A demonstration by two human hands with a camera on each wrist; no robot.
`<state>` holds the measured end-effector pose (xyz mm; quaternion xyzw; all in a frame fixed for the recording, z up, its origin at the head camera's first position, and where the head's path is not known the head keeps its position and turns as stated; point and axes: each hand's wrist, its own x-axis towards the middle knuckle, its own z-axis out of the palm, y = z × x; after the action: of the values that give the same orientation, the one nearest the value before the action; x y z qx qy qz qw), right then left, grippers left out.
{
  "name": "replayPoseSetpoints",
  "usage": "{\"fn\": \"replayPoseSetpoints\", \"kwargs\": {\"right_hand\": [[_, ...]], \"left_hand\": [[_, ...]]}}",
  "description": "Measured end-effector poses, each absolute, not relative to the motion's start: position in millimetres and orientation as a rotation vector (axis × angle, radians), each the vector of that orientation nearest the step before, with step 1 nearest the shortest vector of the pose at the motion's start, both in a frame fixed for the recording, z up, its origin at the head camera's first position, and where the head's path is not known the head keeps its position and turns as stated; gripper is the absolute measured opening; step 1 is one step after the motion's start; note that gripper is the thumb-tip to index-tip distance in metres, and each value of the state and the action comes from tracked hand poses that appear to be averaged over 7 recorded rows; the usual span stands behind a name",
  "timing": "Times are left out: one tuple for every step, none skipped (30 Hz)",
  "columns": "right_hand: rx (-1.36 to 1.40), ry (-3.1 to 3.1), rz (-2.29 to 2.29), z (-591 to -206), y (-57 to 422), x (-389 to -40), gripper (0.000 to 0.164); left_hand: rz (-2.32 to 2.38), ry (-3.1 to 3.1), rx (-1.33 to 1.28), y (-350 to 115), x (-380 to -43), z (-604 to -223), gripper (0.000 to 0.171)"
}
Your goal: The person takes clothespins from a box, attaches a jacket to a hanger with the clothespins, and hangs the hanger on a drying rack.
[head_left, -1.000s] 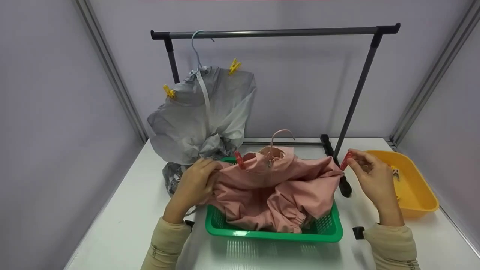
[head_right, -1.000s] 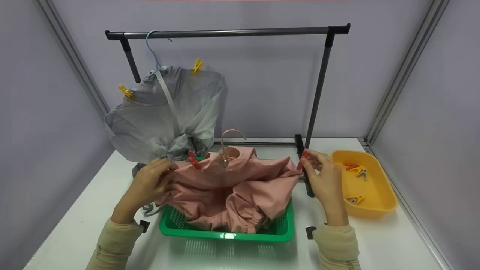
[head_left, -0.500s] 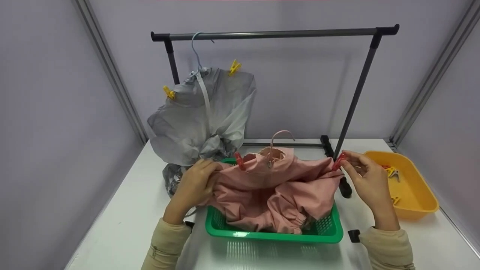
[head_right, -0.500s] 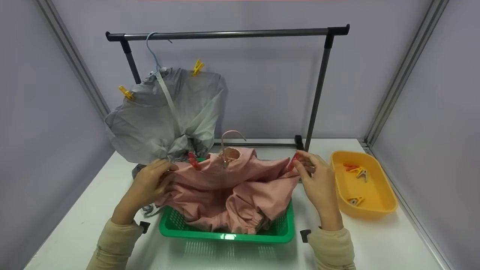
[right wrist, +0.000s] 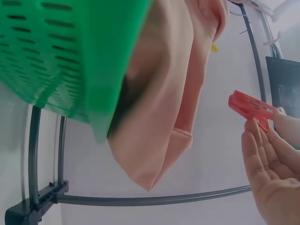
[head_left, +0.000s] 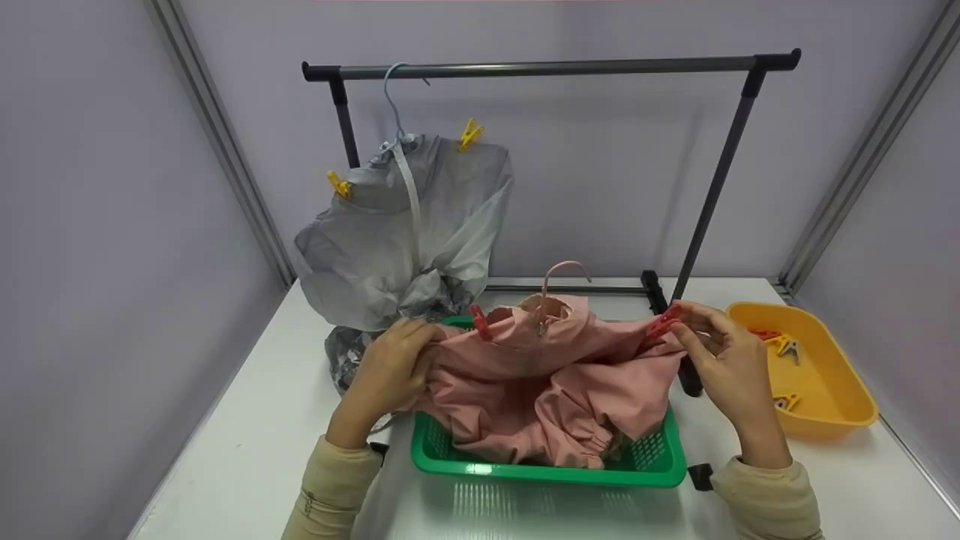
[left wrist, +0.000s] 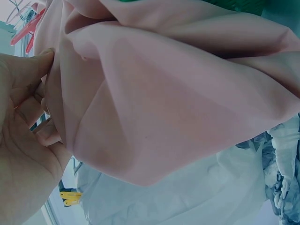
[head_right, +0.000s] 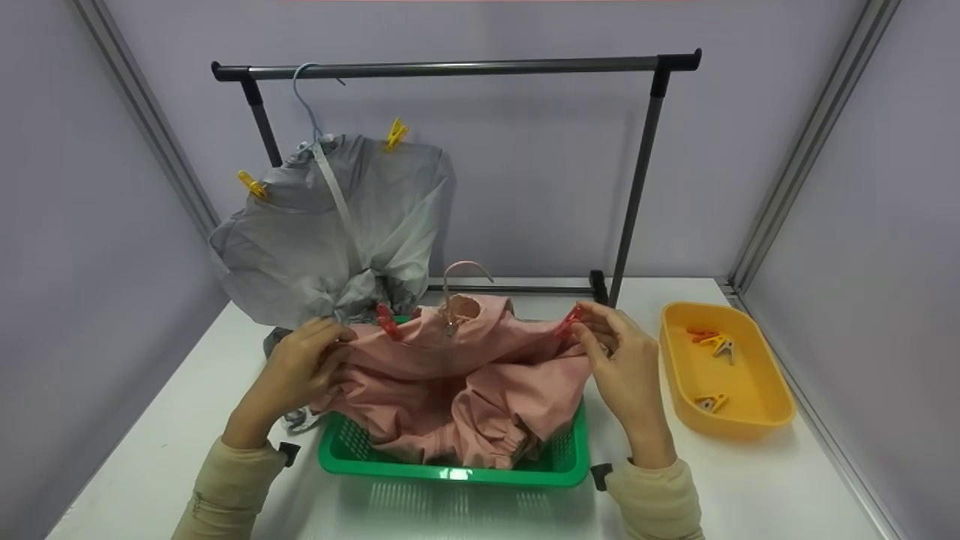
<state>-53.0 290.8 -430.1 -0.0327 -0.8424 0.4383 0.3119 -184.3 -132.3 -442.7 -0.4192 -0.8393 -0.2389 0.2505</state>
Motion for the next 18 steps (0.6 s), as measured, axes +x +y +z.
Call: {"fn": "replayPoseSetpoints", "kwargs": {"right_hand": [[-0.080,-2.221,1.155,-429.5,289.8,-52.8,0.032],[-0.074,-2.217,1.155,-429.0,288.8,-52.6,0.032],[-0.066,-2.213,1.155,-428.3,287.8,-52.3,0.032],[-0.065,-2.208,1.157,-427.7,286.8,-52.0,0.031],[-0.063,-2.202,1.160,-427.1,285.9,-51.7,0.031],[-0.062,-2.196,1.161,-426.6,285.0,-51.3,0.031],[-0.060,-2.190,1.164,-425.8,284.0,-50.9,0.031],[-0.057,-2.186,1.168,-425.3,283.3,-50.3,0.031],[-0.054,-2.185,1.168,-424.7,282.5,-49.8,0.031],[-0.052,-2.185,1.169,-424.2,281.8,-49.2,0.031],[-0.047,-2.186,1.173,-423.5,281.0,-48.7,0.031],[-0.042,-2.188,1.176,-422.8,280.5,-48.3,0.031],[-0.036,-2.190,1.179,-422.1,279.9,-47.8,0.031],[-0.034,-2.192,1.179,-421.6,279.5,-47.4,0.031],[-0.032,-2.193,1.180,-421.0,279.2,-46.8,0.031],[-0.031,-2.192,1.182,-420.7,278.9,-46.4,0.031],[-0.030,-2.190,1.184,-420.3,278.6,-46.2,0.031],[-0.027,-2.190,1.184,-420.2,278.4,-45.8,0.031]], "left_hand": [[-0.651,-2.285,-1.140,-132.3,-184.1,-442.4,0.010],[-0.651,-2.283,-1.139,-132.3,-183.9,-442.4,0.011],[-0.649,-2.281,-1.138,-132.3,-183.8,-442.2,0.012],[-0.651,-2.278,-1.138,-132.3,-183.7,-442.3,0.012],[-0.652,-2.276,-1.138,-132.3,-183.7,-442.4,0.012],[-0.651,-2.273,-1.138,-132.3,-183.6,-442.5,0.012],[-0.650,-2.270,-1.138,-132.3,-183.6,-442.5,0.012],[-0.648,-2.266,-1.137,-132.2,-183.7,-442.8,0.011],[-0.648,-2.265,-1.137,-132.2,-183.7,-443.0,0.011],[-0.648,-2.263,-1.139,-132.3,-183.8,-443.3,0.011],[-0.647,-2.260,-1.140,-132.3,-184.0,-443.5,0.011],[-0.648,-2.258,-1.142,-132.3,-184.1,-443.6,0.011],[-0.647,-2.253,-1.142,-132.4,-184.4,-444.0,0.012],[-0.647,-2.249,-1.145,-132.4,-184.8,-444.3,0.012],[-0.645,-2.244,-1.147,-132.4,-185.0,-444.5,0.012],[-0.642,-2.238,-1.151,-132.3,-185.3,-444.6,0.013],[-0.642,-2.235,-1.152,-132.2,-185.6,-444.8,0.013],[-0.643,-2.234,-1.153,-132.1,-185.9,-445.1,0.012]]}}
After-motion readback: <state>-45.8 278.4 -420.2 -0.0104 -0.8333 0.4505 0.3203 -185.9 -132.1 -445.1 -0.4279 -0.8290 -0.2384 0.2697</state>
